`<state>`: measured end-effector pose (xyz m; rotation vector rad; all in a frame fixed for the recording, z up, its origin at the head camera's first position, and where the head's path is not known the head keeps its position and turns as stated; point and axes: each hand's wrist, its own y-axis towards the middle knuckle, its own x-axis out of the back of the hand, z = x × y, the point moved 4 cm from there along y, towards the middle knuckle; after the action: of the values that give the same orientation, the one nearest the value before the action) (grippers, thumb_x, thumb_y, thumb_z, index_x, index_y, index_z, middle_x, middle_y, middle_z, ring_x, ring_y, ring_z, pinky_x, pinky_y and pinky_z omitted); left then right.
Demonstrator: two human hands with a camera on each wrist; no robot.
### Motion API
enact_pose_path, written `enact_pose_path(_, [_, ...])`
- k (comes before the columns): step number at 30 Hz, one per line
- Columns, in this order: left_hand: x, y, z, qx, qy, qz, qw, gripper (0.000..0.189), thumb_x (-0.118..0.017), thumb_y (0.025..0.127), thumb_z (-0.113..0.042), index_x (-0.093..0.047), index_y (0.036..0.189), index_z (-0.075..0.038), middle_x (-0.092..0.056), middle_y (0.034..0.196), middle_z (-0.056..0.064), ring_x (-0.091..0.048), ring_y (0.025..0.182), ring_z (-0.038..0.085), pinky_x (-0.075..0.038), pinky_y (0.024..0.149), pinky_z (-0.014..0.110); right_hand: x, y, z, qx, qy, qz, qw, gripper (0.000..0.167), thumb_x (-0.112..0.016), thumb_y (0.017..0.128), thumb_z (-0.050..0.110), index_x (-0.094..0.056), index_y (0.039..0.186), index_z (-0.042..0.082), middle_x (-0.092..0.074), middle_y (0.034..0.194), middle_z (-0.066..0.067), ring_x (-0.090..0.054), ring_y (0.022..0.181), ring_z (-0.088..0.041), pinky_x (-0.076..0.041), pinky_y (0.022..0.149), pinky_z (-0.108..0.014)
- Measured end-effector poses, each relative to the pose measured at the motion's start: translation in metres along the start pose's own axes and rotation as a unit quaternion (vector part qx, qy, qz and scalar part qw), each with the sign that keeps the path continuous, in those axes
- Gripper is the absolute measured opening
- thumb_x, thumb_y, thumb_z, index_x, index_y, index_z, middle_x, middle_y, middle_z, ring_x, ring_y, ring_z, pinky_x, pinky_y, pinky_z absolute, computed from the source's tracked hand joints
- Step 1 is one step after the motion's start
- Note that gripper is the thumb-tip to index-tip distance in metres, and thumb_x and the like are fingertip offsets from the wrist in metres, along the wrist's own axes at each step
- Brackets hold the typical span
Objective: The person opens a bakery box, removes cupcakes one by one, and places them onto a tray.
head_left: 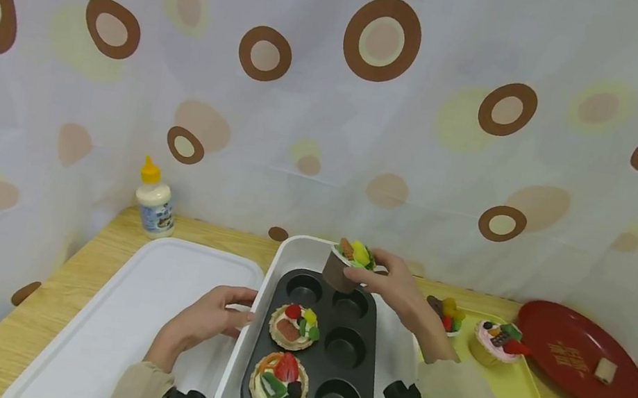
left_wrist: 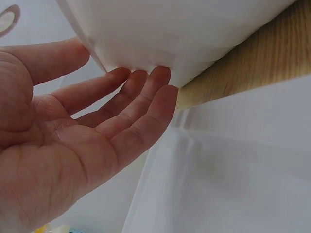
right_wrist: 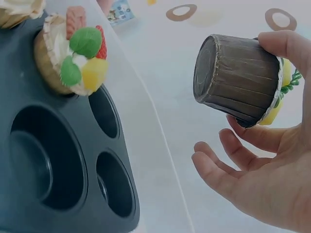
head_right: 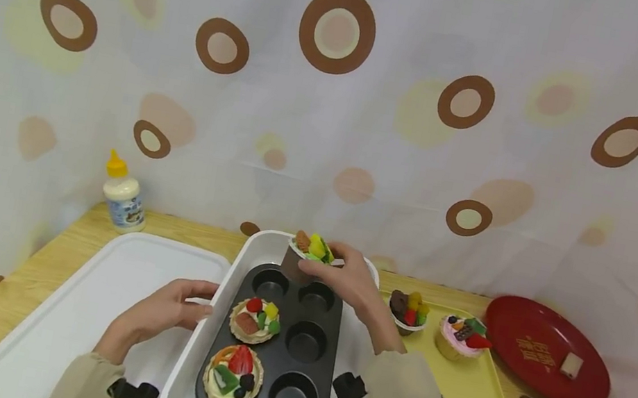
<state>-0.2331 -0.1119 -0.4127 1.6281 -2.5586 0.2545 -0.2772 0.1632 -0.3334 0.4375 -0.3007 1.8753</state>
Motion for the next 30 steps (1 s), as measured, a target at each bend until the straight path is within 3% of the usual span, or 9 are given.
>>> enact_pose_path(10, [0.000, -0.001, 0.000, -0.004, -0.005, 0.005, 1.0000, 0.052, -0.057, 0.094, -0.010, -0.040, 0.137, 0.014, -0.046, 0.136, 0.029, -0.058, 0.111, 0.032, -0.055, 0.080, 0.041, 0.018, -0.027, -0.008, 0.034, 0.020, -0.016, 0.9991, 0.056, -0.063, 0.090, 0.024, -0.045, 0.134, -0.005, -0.050, 0.127, -0.020, -0.057, 0.100, -0.025, -0.048, 0.087, -0.034])
enact_pose_path(17, [-0.001, 0.000, 0.000, -0.006, -0.008, 0.009, 0.9999, 0.051, -0.057, 0.094, -0.010, -0.041, 0.136, 0.014, -0.048, 0.135, 0.029, -0.059, 0.109, 0.031, -0.055, 0.080, 0.041, 0.032, -0.046, -0.014, 0.040, 0.000, -0.040, 0.9984, 0.052, -0.063, 0.090, 0.021, -0.047, 0.134, -0.003, -0.052, 0.125, -0.020, -0.058, 0.094, -0.026, -0.048, 0.084, -0.039])
enact_pose_path(20, [-0.001, 0.000, 0.001, -0.005, -0.007, 0.006, 1.0000, 0.051, -0.057, 0.094, -0.009, -0.041, 0.136, 0.014, -0.048, 0.135, 0.029, -0.059, 0.109, 0.032, -0.055, 0.080, 0.041, 0.037, -0.054, -0.019, 0.035, -0.007, -0.042, 0.9985, 0.052, -0.062, 0.091, 0.021, -0.047, 0.134, -0.004, -0.053, 0.125, -0.020, -0.058, 0.097, -0.027, -0.048, 0.086, -0.040])
enact_pose_path(24, [0.000, 0.000, 0.001, -0.004, -0.006, 0.003, 1.0000, 0.050, -0.057, 0.094, -0.009, -0.042, 0.136, 0.013, -0.048, 0.135, 0.029, -0.059, 0.109, 0.031, -0.055, 0.080, 0.041, 0.046, -0.065, -0.026, 0.014, -0.011, -0.040, 0.9990, 0.059, -0.062, 0.091, 0.023, -0.041, 0.138, -0.005, -0.047, 0.131, -0.023, -0.054, 0.109, -0.033, -0.048, 0.085, -0.033])
enact_pose_path(30, [0.000, 0.001, 0.001, -0.008, -0.009, 0.006, 0.9999, 0.050, -0.057, 0.094, -0.009, -0.041, 0.136, 0.014, -0.048, 0.135, 0.029, -0.059, 0.109, 0.032, -0.055, 0.080, 0.041, 0.062, -0.080, -0.043, -0.004, -0.005, -0.043, 0.9991, 0.059, -0.059, 0.094, 0.021, -0.037, 0.141, -0.005, -0.044, 0.132, -0.022, -0.053, 0.110, -0.025, -0.049, 0.083, -0.024])
